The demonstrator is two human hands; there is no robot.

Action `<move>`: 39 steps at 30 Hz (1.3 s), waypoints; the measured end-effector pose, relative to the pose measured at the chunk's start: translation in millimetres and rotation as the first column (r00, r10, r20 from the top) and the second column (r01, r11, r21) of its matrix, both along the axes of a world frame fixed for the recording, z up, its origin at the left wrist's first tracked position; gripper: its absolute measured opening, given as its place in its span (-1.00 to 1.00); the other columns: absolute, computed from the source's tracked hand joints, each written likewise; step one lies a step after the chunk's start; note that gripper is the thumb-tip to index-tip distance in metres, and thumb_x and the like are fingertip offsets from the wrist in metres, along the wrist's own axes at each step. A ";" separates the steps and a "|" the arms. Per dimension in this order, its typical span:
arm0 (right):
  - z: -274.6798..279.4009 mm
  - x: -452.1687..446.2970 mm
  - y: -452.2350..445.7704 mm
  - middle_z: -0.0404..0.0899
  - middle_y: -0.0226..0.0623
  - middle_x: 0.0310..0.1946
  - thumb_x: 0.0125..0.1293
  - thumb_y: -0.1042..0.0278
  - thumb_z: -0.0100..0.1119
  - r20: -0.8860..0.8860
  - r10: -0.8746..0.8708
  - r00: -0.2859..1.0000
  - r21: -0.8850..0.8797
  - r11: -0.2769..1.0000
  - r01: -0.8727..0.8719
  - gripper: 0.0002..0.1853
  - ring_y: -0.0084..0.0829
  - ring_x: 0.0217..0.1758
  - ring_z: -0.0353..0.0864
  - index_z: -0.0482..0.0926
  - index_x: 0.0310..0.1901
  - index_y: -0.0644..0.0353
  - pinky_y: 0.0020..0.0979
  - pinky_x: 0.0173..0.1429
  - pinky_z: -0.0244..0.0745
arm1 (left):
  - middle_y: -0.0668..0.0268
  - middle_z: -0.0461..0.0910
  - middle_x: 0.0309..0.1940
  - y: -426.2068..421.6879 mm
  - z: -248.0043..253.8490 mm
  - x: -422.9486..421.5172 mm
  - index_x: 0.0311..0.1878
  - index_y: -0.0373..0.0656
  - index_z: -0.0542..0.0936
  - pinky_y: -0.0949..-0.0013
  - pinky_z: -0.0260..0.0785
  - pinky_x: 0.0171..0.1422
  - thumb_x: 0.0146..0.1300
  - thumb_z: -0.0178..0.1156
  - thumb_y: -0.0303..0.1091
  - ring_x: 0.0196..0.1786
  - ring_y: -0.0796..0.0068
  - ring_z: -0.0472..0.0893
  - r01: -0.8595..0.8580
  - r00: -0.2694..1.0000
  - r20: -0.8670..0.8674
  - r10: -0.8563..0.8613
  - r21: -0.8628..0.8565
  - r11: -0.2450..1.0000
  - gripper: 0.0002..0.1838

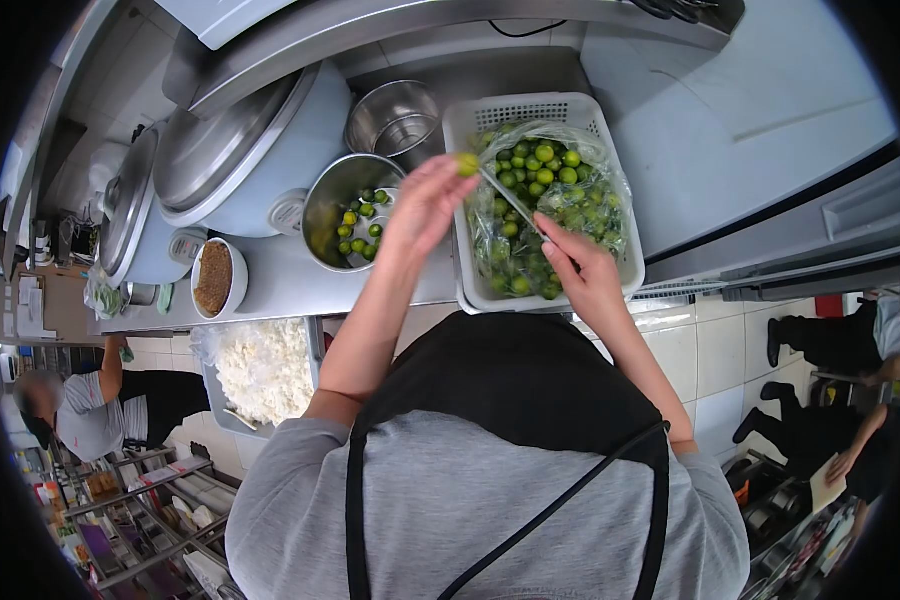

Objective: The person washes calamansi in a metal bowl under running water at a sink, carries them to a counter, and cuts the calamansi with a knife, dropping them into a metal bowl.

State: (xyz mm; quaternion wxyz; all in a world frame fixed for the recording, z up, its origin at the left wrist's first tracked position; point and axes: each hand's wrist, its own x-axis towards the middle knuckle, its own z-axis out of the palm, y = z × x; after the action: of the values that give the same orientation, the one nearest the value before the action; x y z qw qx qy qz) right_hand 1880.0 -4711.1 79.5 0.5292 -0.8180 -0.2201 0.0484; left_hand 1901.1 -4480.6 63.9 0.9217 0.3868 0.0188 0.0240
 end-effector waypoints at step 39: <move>5.9 -11.4 -5.8 0.50 -0.17 -0.02 0.25 0.46 0.00 -0.126 0.060 0.990 0.243 0.970 -0.028 -0.65 -0.44 0.03 0.48 0.39 0.09 0.25 -0.50 0.08 0.30 | 0.24 0.55 -0.27 -31.5 9.9 0.6 -0.11 -0.31 0.48 0.44 0.43 -0.03 0.14 0.13 -0.51 -0.20 0.41 0.56 -0.012 1.000 0.012 0.011 0.057 0.998 -0.77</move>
State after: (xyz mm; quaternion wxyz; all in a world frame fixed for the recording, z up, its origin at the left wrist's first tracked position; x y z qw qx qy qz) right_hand 1868.6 -4716.9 85.4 0.6366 -0.7377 -0.2068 0.0875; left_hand 1901.7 -4512.1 73.8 0.9103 0.4125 0.0150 0.0322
